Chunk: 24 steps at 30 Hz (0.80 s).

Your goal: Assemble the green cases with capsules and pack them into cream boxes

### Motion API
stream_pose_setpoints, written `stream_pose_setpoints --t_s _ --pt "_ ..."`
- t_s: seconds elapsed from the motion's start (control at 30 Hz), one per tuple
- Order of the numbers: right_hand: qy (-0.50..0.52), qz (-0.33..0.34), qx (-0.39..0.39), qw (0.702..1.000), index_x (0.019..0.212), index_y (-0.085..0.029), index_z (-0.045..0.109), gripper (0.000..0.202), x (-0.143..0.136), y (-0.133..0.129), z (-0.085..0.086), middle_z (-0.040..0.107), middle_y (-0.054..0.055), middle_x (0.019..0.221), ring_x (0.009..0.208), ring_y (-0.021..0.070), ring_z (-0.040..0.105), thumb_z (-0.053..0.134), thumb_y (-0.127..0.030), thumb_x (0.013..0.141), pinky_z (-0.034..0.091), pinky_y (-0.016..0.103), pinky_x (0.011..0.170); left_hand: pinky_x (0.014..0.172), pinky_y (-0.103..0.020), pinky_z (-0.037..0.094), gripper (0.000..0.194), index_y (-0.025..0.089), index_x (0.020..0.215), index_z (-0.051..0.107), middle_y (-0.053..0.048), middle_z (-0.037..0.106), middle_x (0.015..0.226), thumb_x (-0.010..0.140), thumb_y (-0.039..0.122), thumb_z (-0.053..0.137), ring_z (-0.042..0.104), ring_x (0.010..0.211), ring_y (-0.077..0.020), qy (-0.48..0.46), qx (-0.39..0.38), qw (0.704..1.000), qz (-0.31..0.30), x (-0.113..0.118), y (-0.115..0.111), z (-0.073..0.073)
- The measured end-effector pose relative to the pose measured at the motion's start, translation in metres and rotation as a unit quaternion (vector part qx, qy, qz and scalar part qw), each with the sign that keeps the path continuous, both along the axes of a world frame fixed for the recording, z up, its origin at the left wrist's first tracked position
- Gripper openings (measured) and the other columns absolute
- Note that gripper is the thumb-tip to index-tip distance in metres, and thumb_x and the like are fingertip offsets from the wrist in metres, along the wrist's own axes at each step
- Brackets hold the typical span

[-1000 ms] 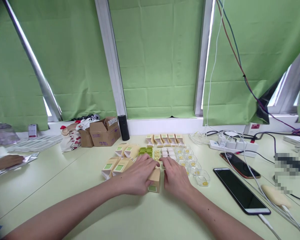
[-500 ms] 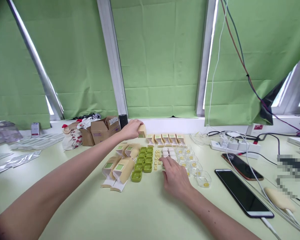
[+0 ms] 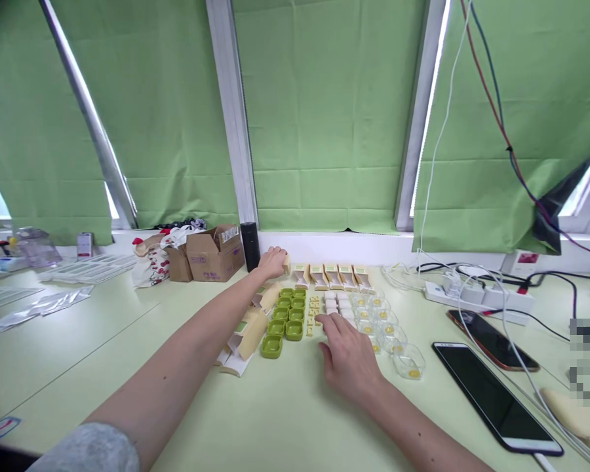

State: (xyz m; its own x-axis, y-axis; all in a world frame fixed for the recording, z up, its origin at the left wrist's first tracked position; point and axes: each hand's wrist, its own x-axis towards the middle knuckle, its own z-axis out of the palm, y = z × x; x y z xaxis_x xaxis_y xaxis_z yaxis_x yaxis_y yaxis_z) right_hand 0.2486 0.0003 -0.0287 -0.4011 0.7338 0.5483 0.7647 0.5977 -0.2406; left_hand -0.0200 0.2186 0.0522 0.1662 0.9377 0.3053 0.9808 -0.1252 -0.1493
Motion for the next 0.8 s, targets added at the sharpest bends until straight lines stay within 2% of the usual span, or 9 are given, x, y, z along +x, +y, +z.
stream_pose_setpoints --t_s 0.27,0.43,0.57,0.8 --pt "-0.005 0.004 0.011 1.000 0.134 -0.025 0.051 0.048 -0.002 0.000 -0.002 0.070 0.010 0.121 0.103 0.0276 0.070 0.059 -0.009 0.089 0.045 0.032 0.065 0.098 -0.048 0.061 0.040 0.017 0.136 0.063 -0.012 0.066 0.136 0.102 0.038 0.069 0.069 0.116 -0.0265 0.036 -0.027 0.999 0.002 0.002 0.008 -0.021" --pt "0.001 0.012 0.009 1.000 0.135 -0.025 0.051 0.048 0.000 0.000 0.000 0.070 0.010 0.124 0.104 0.0281 0.071 0.058 -0.010 0.090 0.047 0.033 0.065 0.099 -0.049 0.061 0.040 0.017 0.136 0.063 -0.012 0.065 0.137 0.102 0.038 0.069 0.069 0.117 -0.0268 0.048 -0.020 0.999 -0.014 0.000 0.001 -0.016" --pt "0.001 0.014 0.007 1.000 0.135 -0.025 0.051 0.047 -0.001 0.000 0.000 0.070 0.011 0.125 0.105 0.0281 0.072 0.058 -0.010 0.091 0.048 0.034 0.066 0.099 -0.049 0.061 0.039 0.017 0.135 0.064 -0.012 0.066 0.137 0.102 0.038 0.069 0.069 0.117 -0.0267 0.053 -0.044 0.997 -0.033 -0.002 -0.007 -0.013" --pt "-0.003 0.021 0.006 1.000 0.137 -0.023 0.052 0.048 -0.002 -0.001 0.000 0.070 0.011 0.126 0.105 0.0273 0.071 0.058 -0.009 0.091 0.050 0.034 0.071 0.098 -0.048 0.061 0.038 0.018 0.135 0.064 -0.012 0.066 0.137 0.103 0.038 0.069 0.069 0.117 -0.0264 0.080 -0.099 0.990 -0.051 -0.003 -0.010 -0.025"
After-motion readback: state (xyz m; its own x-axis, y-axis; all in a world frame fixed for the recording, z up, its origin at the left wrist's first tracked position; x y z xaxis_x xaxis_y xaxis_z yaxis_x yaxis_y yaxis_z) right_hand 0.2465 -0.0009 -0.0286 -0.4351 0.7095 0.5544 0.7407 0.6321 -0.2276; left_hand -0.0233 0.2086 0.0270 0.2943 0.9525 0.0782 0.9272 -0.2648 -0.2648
